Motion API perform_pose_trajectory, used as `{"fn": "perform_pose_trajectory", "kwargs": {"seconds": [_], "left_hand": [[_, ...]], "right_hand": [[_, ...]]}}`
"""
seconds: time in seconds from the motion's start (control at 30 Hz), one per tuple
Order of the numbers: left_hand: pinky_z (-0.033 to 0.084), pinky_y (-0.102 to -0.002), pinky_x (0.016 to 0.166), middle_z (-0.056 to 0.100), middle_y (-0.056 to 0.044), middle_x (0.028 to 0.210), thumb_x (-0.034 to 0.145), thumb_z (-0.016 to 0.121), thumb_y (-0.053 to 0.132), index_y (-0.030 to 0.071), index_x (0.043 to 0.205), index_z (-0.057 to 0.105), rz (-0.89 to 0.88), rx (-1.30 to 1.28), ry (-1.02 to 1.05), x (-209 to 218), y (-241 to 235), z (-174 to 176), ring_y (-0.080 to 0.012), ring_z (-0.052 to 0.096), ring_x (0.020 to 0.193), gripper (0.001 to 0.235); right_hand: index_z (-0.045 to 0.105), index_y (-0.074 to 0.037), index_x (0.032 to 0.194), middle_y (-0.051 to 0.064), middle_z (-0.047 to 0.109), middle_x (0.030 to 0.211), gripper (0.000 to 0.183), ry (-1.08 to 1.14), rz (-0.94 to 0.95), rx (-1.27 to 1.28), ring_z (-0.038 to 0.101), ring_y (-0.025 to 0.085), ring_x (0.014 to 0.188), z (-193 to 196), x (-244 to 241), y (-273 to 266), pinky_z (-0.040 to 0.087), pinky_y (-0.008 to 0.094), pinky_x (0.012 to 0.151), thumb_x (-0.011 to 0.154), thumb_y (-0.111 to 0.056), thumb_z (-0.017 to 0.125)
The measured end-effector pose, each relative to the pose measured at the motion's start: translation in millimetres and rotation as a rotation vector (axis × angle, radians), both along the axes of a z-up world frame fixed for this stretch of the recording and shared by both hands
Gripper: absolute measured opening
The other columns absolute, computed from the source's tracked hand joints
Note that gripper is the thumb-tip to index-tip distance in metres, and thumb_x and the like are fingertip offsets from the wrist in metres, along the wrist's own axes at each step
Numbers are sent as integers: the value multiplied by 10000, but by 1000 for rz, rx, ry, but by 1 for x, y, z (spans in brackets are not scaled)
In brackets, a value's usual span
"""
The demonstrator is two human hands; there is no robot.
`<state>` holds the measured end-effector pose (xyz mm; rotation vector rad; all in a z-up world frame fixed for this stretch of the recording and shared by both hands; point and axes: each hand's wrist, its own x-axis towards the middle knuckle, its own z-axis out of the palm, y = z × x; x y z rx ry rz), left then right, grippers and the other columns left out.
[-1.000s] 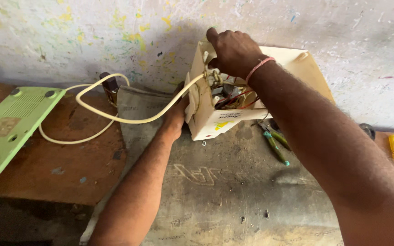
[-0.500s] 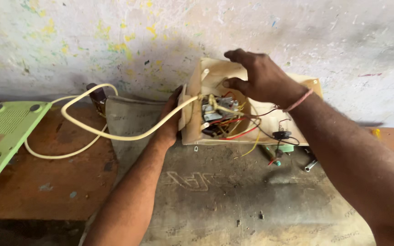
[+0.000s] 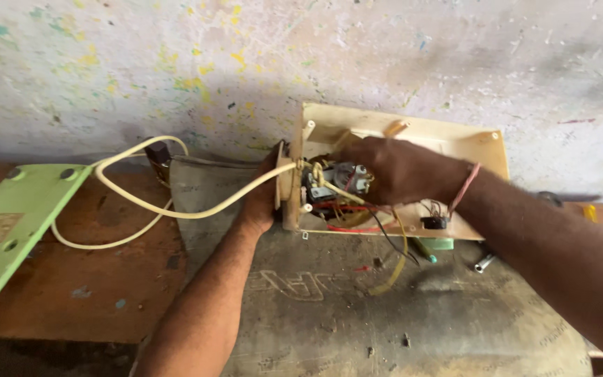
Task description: The person removes the top and bottom casing parts of a blender, handles the motor and internal wiring, and fits the white plastic housing pieces back together on the unit's base.
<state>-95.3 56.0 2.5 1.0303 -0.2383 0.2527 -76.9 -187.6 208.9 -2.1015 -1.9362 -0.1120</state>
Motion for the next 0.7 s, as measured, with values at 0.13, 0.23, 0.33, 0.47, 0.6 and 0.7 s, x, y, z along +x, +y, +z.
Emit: {"fn": "perform_pose_trajectory", "kwargs": {"seconds": [0.13,0.23,0.33,0.47,0.6,0.7], "left_hand": [[470,-415,1111,485,-148,1567,983,666,385,94,1627,338,-46,18,-69,-6,-2,7,-252,513,1368,780],[465,-417,1152,468,-140,1596,999,646,331,108,1622,335,-31,12,-51,-6,-6,9,-253,506,1407,731],[452,-444,1168,427,-141,1621,983,674,250,102,1616,330,-53,-3,-126,-6,-5,1,-270,480,1431,736],[417,-441,1198,400,-154,1654,981,687,237,94,1631,332,-45,45,-191,-1,-2,-5,-274,442,1475,754],[425,-446,1191,390,-147,1660,962,700,271,103,1623,333,-36,66,-131,-4,-3,-2,-277,438,1479,774],[457,-417,1180,429,-135,1638,984,708,272,99,1619,350,-35,48,-151,-8,-6,4,-262,473,1457,749]], "right_hand": [[596,33,1185,208,662,1067,500,-227,-211,-159,713,344,776,-4,-18,5,614,451,666,756,-123,799],[581,-15,1219,220,578,1197,485,-237,-376,-295,697,353,701,-8,-25,8,594,483,650,797,-159,774],[593,-17,1209,223,582,1173,556,-168,-351,-199,684,371,671,-15,-21,0,576,503,626,709,-145,799],[621,-3,1259,182,625,1122,674,-177,-235,60,682,363,807,-34,-13,-13,581,467,702,600,-47,753],[641,-8,1175,156,628,1122,642,-164,-138,204,667,372,974,-38,-9,-18,570,446,791,600,-169,877],[651,19,1168,175,623,1113,669,-126,-146,152,654,379,962,-37,-3,-18,567,450,780,579,-177,900]]}}
